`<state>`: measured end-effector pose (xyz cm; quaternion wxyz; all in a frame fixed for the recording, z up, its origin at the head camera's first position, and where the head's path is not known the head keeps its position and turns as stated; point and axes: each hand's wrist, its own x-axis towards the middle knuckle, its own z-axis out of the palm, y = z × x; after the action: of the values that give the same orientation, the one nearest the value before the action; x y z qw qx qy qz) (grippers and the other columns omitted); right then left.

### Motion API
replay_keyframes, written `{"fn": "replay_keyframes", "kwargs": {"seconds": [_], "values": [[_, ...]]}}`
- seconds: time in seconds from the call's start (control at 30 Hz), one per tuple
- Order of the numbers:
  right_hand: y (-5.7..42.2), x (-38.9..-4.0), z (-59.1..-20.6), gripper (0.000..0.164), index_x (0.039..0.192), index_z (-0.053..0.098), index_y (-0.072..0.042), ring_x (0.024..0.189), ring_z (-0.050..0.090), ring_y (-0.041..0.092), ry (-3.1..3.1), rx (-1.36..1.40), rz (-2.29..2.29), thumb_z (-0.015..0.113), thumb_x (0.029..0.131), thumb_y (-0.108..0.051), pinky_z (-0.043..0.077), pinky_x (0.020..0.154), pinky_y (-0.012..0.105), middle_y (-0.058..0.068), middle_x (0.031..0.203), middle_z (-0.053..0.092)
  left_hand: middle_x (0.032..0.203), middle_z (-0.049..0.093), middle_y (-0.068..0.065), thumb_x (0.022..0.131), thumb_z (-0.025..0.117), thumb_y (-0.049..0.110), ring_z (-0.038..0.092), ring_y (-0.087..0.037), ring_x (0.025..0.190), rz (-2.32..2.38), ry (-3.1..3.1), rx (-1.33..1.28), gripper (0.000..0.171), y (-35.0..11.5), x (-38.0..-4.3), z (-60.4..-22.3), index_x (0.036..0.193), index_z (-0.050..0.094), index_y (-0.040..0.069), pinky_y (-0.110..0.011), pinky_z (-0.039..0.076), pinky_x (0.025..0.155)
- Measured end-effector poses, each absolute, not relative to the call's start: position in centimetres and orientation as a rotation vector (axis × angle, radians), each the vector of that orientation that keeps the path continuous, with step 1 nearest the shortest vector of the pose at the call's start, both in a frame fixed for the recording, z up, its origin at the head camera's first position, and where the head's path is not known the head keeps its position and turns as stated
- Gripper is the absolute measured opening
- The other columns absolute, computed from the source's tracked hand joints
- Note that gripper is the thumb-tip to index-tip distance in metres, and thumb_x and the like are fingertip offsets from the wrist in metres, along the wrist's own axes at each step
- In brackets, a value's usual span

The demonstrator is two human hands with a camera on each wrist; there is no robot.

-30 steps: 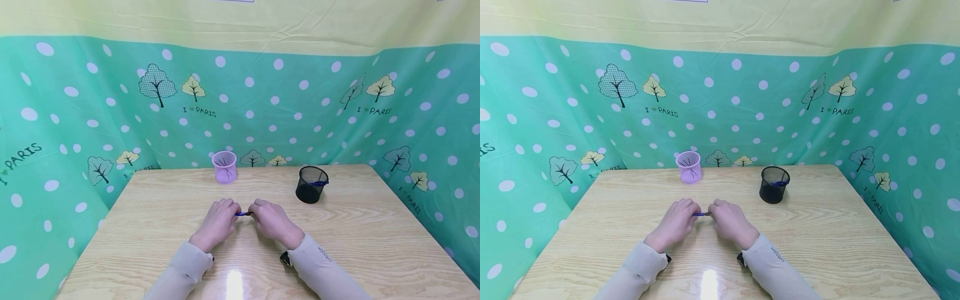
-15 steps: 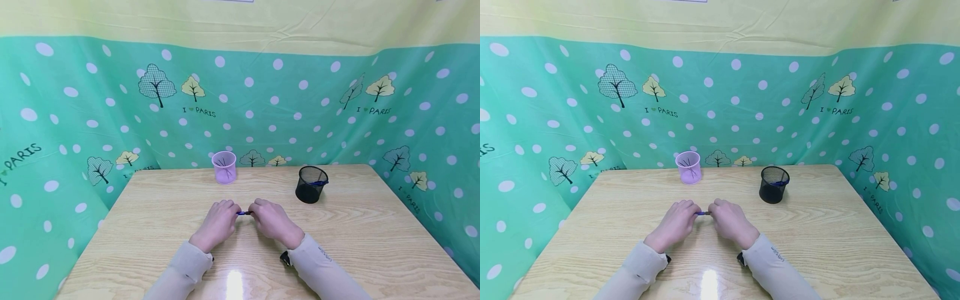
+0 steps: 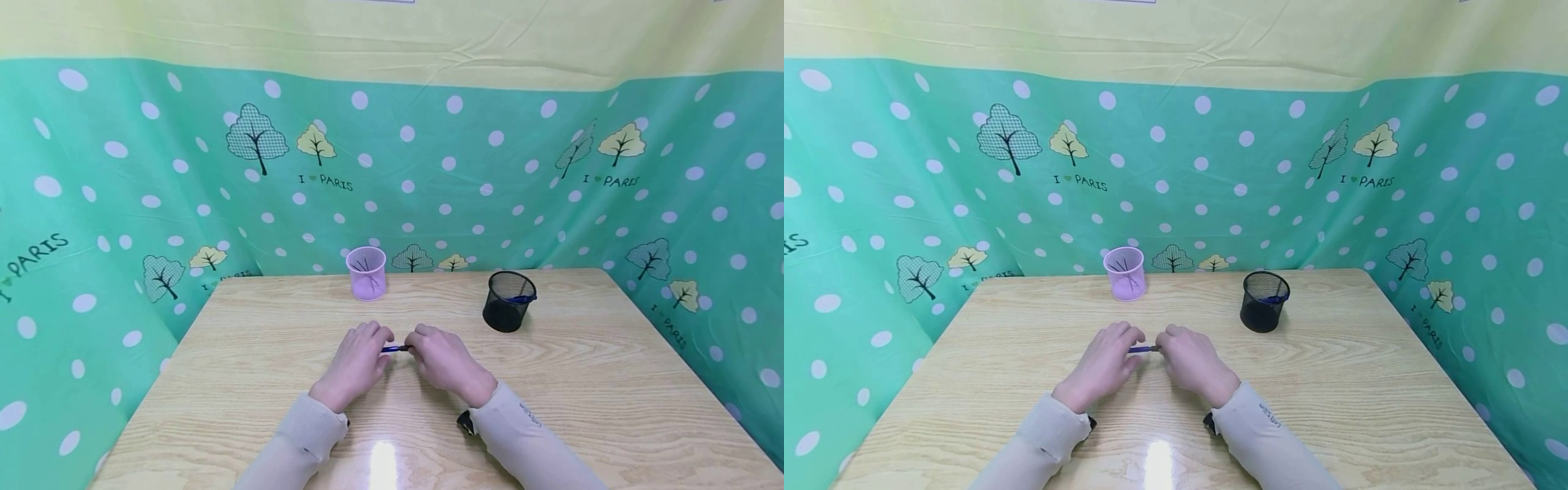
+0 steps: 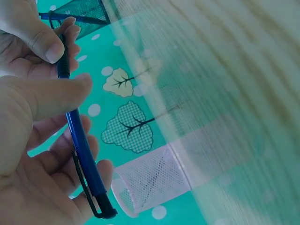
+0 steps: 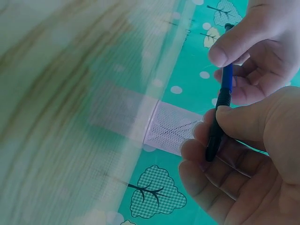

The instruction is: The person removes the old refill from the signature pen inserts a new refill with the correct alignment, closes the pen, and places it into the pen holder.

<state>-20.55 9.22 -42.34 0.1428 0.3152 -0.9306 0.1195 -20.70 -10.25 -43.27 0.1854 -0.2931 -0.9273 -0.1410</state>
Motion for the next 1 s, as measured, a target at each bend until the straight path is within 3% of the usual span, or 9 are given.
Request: {"fn": "replay_keyframes", "kwargs": {"seconds": [0.33, 1.0], "values": [[9.19, -20.57, -42.30, 0.009, 0.095, 0.070, -0.015, 0.071, 0.055, 0.008, -2.684, 0.906, 0.345, 0.065, 0.089, -0.012, 0.049, 0.058, 0.026, -0.008, 0.081, 0.054, 0.082, 0.050, 0.006, 0.074, 0.078, 0.007, 0.049, -0.015, 0.077, -0.417, -2.595, -0.821, 0.023, -10.30, -20.83, -43.30, 0.089, 0.061, 0.014, -0.029, 0.040, 0.067], [9.33, -20.64, -42.35, 0.009, 0.096, 0.070, -0.014, 0.074, 0.058, 0.009, -2.675, 0.903, 0.335, 0.065, 0.089, -0.012, 0.050, 0.059, 0.026, -0.005, 0.083, 0.057, 0.084, 0.055, 0.007, 0.085, 0.068, 0.010, 0.053, -0.013, 0.078, -0.377, -2.617, -0.846, 0.009, -10.32, -20.71, -43.27, 0.094, 0.068, 0.014, -0.028, 0.039, 0.067]]}}
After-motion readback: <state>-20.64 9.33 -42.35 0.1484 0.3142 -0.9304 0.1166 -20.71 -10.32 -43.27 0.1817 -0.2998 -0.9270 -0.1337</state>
